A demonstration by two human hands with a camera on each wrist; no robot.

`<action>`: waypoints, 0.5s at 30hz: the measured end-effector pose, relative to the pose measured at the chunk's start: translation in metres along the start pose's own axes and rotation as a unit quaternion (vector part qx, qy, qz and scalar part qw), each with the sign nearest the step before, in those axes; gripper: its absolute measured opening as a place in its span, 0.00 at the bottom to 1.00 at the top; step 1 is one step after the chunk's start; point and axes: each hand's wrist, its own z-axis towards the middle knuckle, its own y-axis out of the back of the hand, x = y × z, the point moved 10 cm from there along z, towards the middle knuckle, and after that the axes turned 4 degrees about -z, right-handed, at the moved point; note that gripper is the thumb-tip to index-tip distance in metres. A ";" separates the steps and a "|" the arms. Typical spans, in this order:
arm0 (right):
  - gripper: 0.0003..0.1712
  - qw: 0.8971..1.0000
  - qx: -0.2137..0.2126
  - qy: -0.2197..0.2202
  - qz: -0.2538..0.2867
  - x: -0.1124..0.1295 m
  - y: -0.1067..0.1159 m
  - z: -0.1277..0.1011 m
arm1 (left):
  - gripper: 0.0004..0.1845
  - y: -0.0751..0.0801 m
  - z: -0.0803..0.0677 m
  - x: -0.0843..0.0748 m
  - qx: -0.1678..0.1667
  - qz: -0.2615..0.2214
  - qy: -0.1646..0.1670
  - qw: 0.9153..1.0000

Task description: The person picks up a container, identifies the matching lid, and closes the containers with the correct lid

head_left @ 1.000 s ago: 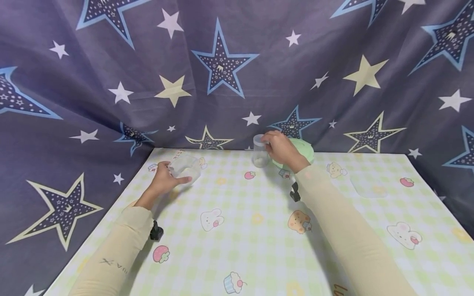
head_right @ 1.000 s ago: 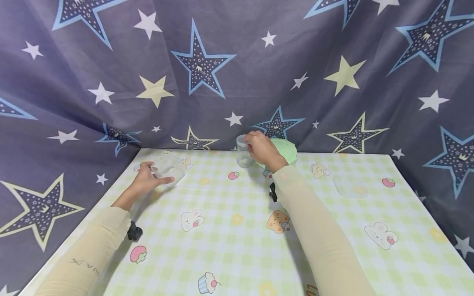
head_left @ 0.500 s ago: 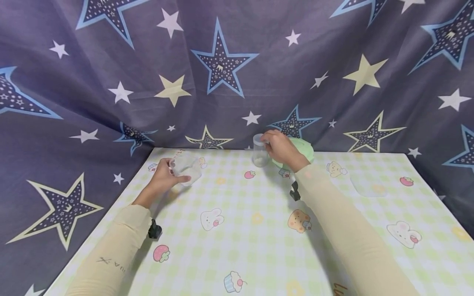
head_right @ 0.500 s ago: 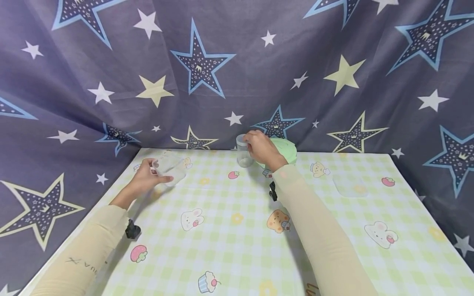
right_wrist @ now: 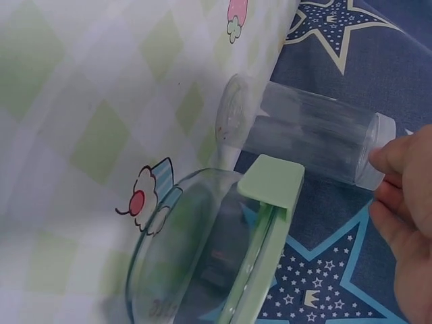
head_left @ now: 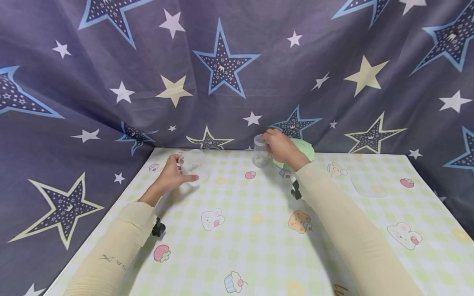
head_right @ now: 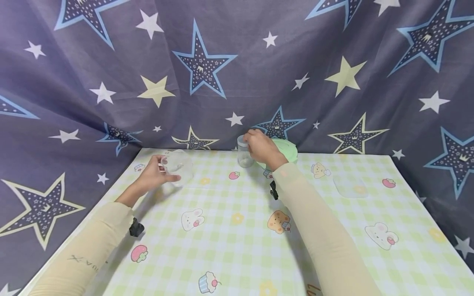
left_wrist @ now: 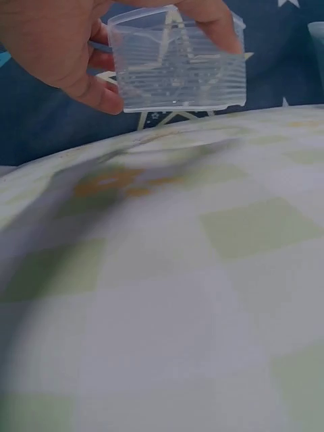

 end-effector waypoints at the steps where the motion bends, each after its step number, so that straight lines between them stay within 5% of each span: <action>1: 0.16 1.000 0.003 -0.004 -0.003 0.000 -0.001 -0.001 | 0.53 -0.003 0.000 -0.001 0.004 0.001 -0.003 1.000; 15: 0.17 1.000 -0.004 -0.021 0.000 -0.004 0.008 -0.007 | 0.52 -0.043 0.000 -0.026 0.068 -0.037 -0.021 0.997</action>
